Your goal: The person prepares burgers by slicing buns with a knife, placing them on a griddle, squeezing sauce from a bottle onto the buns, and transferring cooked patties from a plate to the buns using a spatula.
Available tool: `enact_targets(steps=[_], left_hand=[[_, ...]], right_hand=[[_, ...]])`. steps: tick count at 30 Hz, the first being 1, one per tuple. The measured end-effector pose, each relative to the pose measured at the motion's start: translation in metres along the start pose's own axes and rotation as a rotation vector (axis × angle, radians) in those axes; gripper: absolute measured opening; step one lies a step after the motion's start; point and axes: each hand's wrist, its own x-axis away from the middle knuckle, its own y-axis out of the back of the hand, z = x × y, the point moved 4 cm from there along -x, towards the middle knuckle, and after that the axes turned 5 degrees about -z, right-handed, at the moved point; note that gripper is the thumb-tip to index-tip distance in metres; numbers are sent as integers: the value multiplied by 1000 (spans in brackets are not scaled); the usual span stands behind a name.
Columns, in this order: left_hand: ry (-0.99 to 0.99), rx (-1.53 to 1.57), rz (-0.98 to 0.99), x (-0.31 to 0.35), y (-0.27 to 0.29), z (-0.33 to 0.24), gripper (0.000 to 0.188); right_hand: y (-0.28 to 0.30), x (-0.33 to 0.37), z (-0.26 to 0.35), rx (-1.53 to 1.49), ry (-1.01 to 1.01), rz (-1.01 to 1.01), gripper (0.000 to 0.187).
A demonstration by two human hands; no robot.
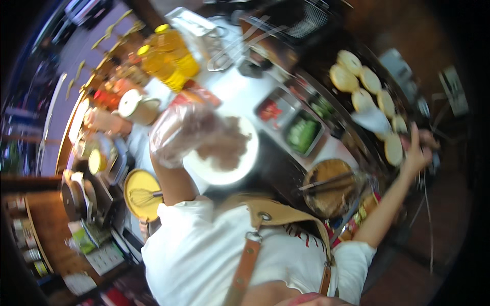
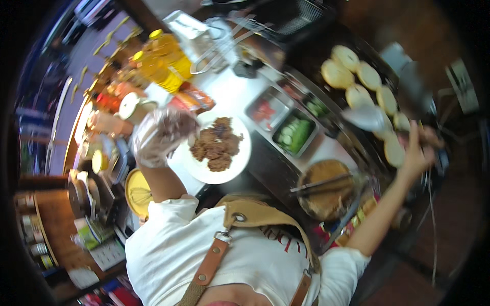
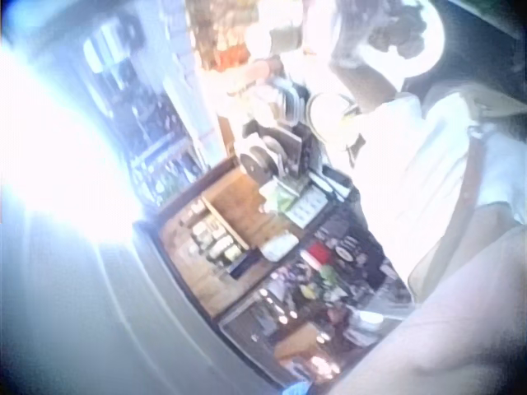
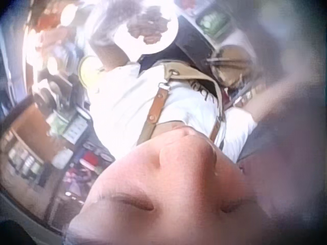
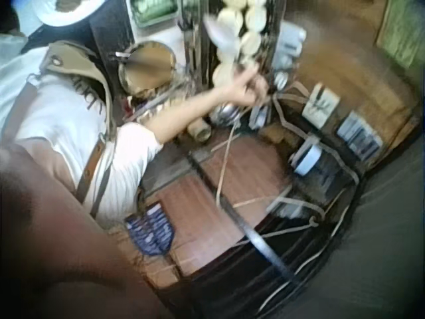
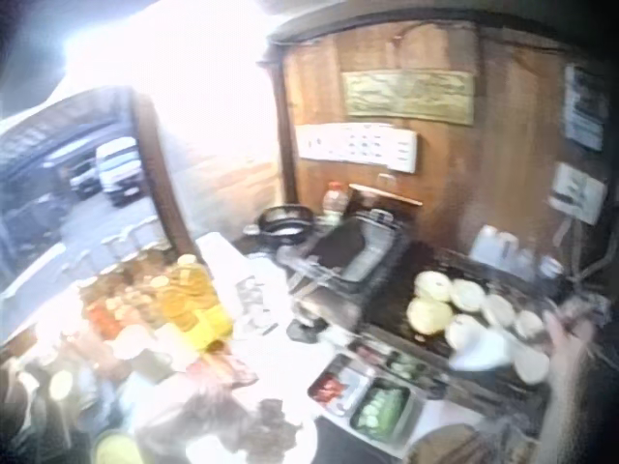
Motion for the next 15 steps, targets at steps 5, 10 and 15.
enact_targets(steps=[5,10,15], left_hand=[[145,-97,-46,77,55,95,25],[412,-217,66,73,55,62,26],[229,-219,116,63,42,75,25]], right_hand=[[38,12,-11,340,-129,-108,32],[19,42,7,296,101,-83,28],[24,44,-15,448,83,-53,36]])
